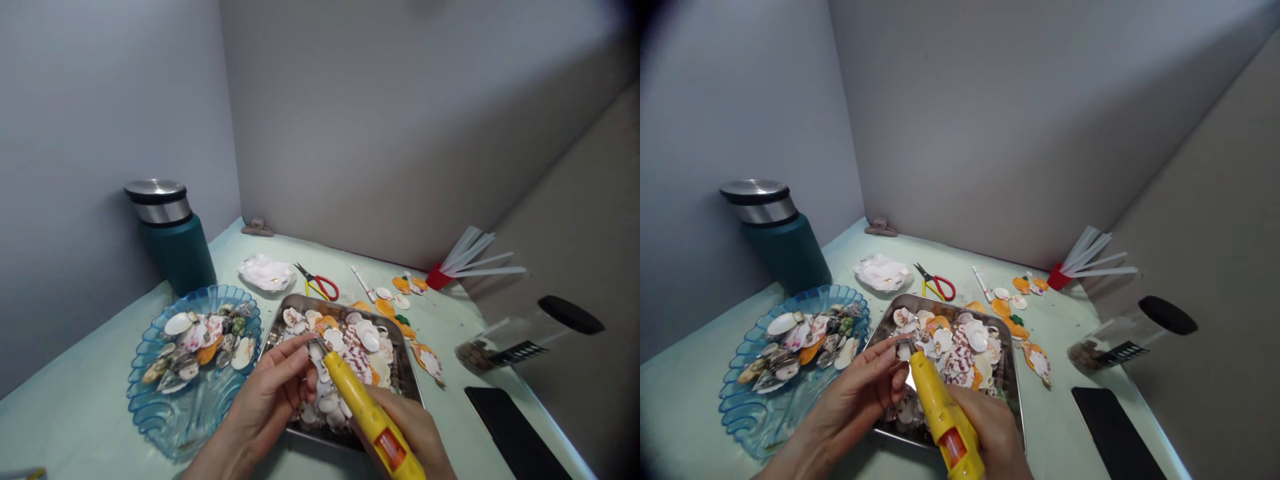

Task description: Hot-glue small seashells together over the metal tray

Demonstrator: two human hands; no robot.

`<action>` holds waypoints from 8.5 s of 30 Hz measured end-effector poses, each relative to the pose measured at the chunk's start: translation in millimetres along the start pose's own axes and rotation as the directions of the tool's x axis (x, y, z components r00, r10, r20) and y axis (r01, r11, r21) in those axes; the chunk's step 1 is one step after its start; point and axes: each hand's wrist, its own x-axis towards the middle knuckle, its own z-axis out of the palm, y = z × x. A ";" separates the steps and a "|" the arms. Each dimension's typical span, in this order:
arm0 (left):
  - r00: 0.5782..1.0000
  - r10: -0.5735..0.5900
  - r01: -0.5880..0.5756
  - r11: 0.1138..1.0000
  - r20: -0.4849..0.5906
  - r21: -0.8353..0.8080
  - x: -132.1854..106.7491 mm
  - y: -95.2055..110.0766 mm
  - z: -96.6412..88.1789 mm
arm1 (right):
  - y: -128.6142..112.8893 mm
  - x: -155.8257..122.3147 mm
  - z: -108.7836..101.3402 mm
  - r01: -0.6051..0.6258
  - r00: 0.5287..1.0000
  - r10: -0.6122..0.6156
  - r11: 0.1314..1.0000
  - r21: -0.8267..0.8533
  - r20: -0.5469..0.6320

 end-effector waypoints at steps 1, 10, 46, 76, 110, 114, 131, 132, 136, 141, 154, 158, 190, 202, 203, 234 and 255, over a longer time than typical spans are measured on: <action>1.000 0.001 -0.001 1.000 0.000 -0.002 0.2 -0.2 -0.5 | 0.7 0.4 0.0 0.025 1.000 -0.025 1.000 -0.005 -0.006; 1.000 0.007 -0.007 1.000 0.017 0.014 1.3 -1.6 -2.7 | 0.4 -1.7 6.0 0.042 0.999 -0.043 0.998 -0.049 -0.024; 1.000 0.005 -0.005 1.000 0.008 -0.003 0.7 -2.0 -2.2 | 4.8 -2.3 5.3 0.086 0.995 -0.088 0.995 -0.049 -0.037; 1.000 0.000 0.000 1.000 0.013 0.026 0.4 -3.0 -2.6 | 4.2 -2.9 5.5 0.093 0.995 -0.094 0.994 -0.057 -0.018; 1.000 -0.013 0.014 0.997 -0.011 0.070 -0.2 -3.2 0.0 | -2.7 3.1 -1.2 0.134 0.990 -0.136 0.988 -0.076 -0.022; 1.000 -0.013 0.014 0.997 -0.011 0.070 -0.1 -3.2 0.7 | -3.6 4.4 -1.4 0.135 0.991 -0.134 0.989 -0.068 0.018; 0.999 0.011 -0.010 0.999 -0.030 0.039 -1.1 -1.4 2.3 | 8.9 -1.9 5.1 0.162 0.987 -0.162 0.985 -0.065 -0.003; 0.999 0.012 -0.011 0.999 -0.032 0.040 -1.4 -1.1 2.8 | 8.1 -1.2 5.1 0.166 0.986 -0.167 0.984 -0.063 -0.004; 1.000 0.014 -0.014 0.999 -0.025 0.032 -1.2 -1.0 3.4 | 4.1 1.1 5.4 0.154 0.988 -0.155 0.986 -0.058 -0.020; 1.000 0.027 -0.026 0.999 -0.016 0.043 -0.7 -2.4 0.7 | -0.3 0.2 7.0 0.096 0.994 -0.098 0.995 -0.041 -0.039; 1.000 -0.002 0.002 0.999 -0.002 0.041 -2.4 -0.4 3.6 | 3.0 1.1 1.4 0.127 0.991 -0.130 0.989 -0.076 -0.032; 1.000 0.009 -0.008 0.999 -0.003 0.047 -2.3 -1.2 1.0 | -3.7 5.8 -6.0 0.132 0.991 -0.129 0.985 -0.113 0.038; 1.000 0.022 -0.023 0.999 0.008 0.041 -1.7 -2.4 -0.2 | 1.5 -0.4 1.0 0.103 0.995 -0.103 0.990 -0.093 0.004; 0.999 0.030 -0.029 0.999 -0.038 0.039 -2.7 -2.6 1.6 | 1.6 -3.5 5.5 0.072 0.997 -0.072 0.996 -0.054 0.007; 0.999 0.029 -0.028 0.999 -0.041 0.039 -2.9 -2.8 1.5 | 1.3 -3.5 5.7 0.073 0.997 -0.073 0.996 -0.053 0.001; 1.000 0.023 -0.023 0.999 -0.003 0.039 -1.2 -2.3 1.3 | 7.0 -2.6 6.7 0.151 0.988 -0.154 0.985 -0.078 -0.026; 1.000 0.030 -0.030 0.999 0.000 0.031 0.7 -2.2 -1.0 | 0.0 -2.2 7.6 0.088 0.993 -0.093 0.994 -0.067 -0.073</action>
